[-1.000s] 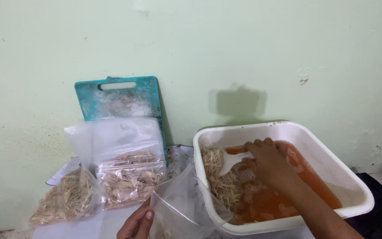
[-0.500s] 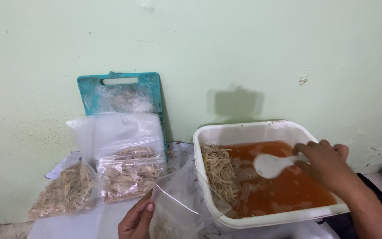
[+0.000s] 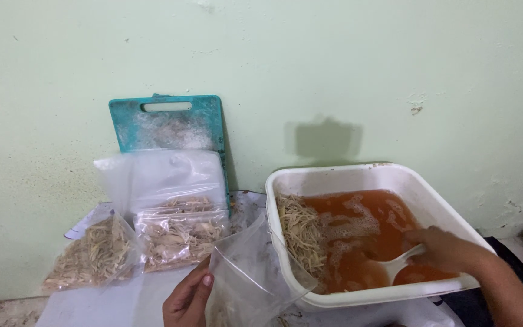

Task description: Packaging wet fibrous food material from a basin into individual plastic bags using a spoon

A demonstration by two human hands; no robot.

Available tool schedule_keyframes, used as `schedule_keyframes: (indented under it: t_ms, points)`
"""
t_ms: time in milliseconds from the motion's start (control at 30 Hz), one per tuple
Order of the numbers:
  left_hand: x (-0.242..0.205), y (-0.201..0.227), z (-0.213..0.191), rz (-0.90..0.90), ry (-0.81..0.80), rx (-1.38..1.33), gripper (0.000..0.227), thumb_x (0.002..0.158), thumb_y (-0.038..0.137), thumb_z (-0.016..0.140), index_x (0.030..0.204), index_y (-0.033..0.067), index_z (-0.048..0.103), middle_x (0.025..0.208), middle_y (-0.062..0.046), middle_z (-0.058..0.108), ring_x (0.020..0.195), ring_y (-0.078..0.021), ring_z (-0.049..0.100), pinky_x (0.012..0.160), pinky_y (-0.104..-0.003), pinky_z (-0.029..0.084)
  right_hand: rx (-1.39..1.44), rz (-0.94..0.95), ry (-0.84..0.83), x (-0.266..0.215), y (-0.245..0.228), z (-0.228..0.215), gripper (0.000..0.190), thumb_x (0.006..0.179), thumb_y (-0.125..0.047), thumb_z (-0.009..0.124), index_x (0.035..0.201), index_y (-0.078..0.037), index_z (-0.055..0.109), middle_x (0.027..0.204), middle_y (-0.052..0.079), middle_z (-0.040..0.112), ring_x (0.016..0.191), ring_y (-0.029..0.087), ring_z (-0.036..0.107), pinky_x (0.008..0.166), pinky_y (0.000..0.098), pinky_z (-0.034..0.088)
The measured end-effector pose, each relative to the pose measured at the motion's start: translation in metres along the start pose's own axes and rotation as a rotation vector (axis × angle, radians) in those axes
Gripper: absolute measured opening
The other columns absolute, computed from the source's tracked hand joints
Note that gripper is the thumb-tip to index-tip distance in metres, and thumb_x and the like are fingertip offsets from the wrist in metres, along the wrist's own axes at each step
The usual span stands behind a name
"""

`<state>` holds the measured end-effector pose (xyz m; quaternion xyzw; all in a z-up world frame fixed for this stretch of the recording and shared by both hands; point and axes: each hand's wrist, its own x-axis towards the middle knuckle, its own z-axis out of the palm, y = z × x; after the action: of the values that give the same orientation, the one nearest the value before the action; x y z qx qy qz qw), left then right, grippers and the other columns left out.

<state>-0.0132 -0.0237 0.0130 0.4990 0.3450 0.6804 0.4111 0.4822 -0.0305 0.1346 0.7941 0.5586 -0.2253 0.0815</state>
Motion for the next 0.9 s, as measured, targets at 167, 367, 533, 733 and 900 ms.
schedule_keyframes:
  t_ms: [167, 367, 533, 733, 900]
  points:
    - [-0.003, -0.005, 0.004, -0.005, 0.034, -0.088, 0.026, 0.088, -0.007, 0.064, 0.11, -0.0109, 0.077, 0.13, -0.027, 0.077, 0.125, -0.0341, 0.072, 0.109, -0.045, 0.053, 0.051, -0.102, -0.016, -0.035, -0.051, 0.01, 0.058, 0.073, -0.045, 0.095, 0.128, -0.036, 0.078, 0.134, -0.017, 0.076, 0.125, 0.005, 0.068, 0.111, 0.0241, 0.053]
    - [-0.006, 0.018, 0.012, -0.071, 0.044, -0.032, 0.026, 0.087, -0.005, 0.064, 0.109, -0.0102, 0.078, 0.131, -0.026, 0.078, 0.125, -0.0338, 0.073, 0.11, -0.045, 0.053, 0.138, -0.109, -0.078, -0.053, -0.098, 0.029, 0.051, 0.085, -0.038, 0.079, 0.136, -0.044, 0.071, 0.136, -0.02, 0.077, 0.128, 0.003, 0.07, 0.114, 0.0239, 0.05]
    - [-0.006, 0.006, 0.006, -0.01, -0.007, -0.08, 0.027, 0.089, -0.004, 0.065, 0.112, -0.0124, 0.077, 0.132, -0.027, 0.076, 0.123, -0.0335, 0.073, 0.108, -0.042, 0.051, 0.297, -0.223, -0.072, -0.035, -0.087, 0.04, 0.04, 0.087, -0.024, 0.067, 0.126, -0.029, 0.074, 0.127, -0.01, 0.081, 0.116, 0.009, 0.075, 0.102, 0.0258, 0.057]
    - [-0.003, -0.004, 0.002, -0.006, 0.026, -0.144, 0.024, 0.088, -0.009, 0.064, 0.108, -0.0099, 0.077, 0.13, -0.029, 0.076, 0.125, -0.0363, 0.072, 0.11, -0.047, 0.053, 0.381, -0.086, -0.096, -0.074, -0.104, 0.008, 0.028, 0.091, -0.027, 0.074, 0.118, -0.024, 0.081, 0.116, -0.006, 0.084, 0.108, 0.009, 0.074, 0.098, 0.0262, 0.056]
    - [-0.001, -0.001, 0.001, -0.01, 0.037, -0.043, 0.027, 0.088, -0.006, 0.065, 0.112, -0.0104, 0.077, 0.129, -0.025, 0.078, 0.123, -0.033, 0.073, 0.109, -0.043, 0.053, 0.521, -0.068, -0.04, -0.055, -0.076, 0.021, 0.037, 0.087, -0.025, 0.076, 0.123, -0.017, 0.081, 0.116, -0.001, 0.085, 0.105, 0.011, 0.075, 0.095, 0.0248, 0.056]
